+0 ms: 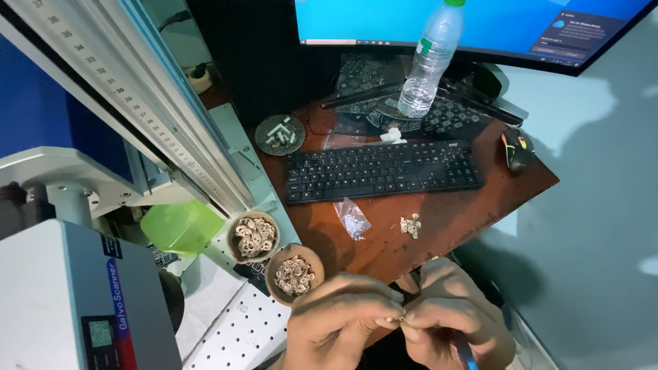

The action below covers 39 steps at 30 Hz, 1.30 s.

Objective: Using pliers to clean or adjust small metal jewelry components at a workstation.

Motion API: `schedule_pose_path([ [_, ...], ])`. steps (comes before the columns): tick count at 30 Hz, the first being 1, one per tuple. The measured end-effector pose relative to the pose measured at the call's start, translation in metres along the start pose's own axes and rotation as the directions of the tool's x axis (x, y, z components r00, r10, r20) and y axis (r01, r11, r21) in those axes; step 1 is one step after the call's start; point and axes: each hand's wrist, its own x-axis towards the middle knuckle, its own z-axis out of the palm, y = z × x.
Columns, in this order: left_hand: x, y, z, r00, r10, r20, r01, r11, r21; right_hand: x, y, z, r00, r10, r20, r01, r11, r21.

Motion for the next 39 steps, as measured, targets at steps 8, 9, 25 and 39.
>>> schedule_pose_path([
  [8, -0.001, -0.006, -0.001, 0.997, 0.068, 0.040, -0.068, 0.998, 0.013, -0.001, 0.004, 0.001, 1.000, -0.012, -0.016, 0.012, 1.000, -0.003],
  [9, 0.000, -0.005, -0.002, 0.997, 0.068, 0.039, -0.068, 0.998, 0.013, 0.000, 0.001, 0.002, 1.000, -0.012, -0.015, 0.012, 1.000, -0.002],
  [25, 0.002, -0.003, -0.008, 0.986, 0.119, 0.113, -0.122, 0.992, 0.022, 0.000, 0.002, -0.014, 0.995, -0.001, 0.102, 0.001, 1.000, 0.002],
  [39, 0.003, -0.023, -0.014, 0.967, 0.035, 0.252, -0.034, 0.999, -0.009, 0.003, 0.009, -0.026, 0.897, 0.272, 0.349, -0.368, 0.897, 0.245],
])
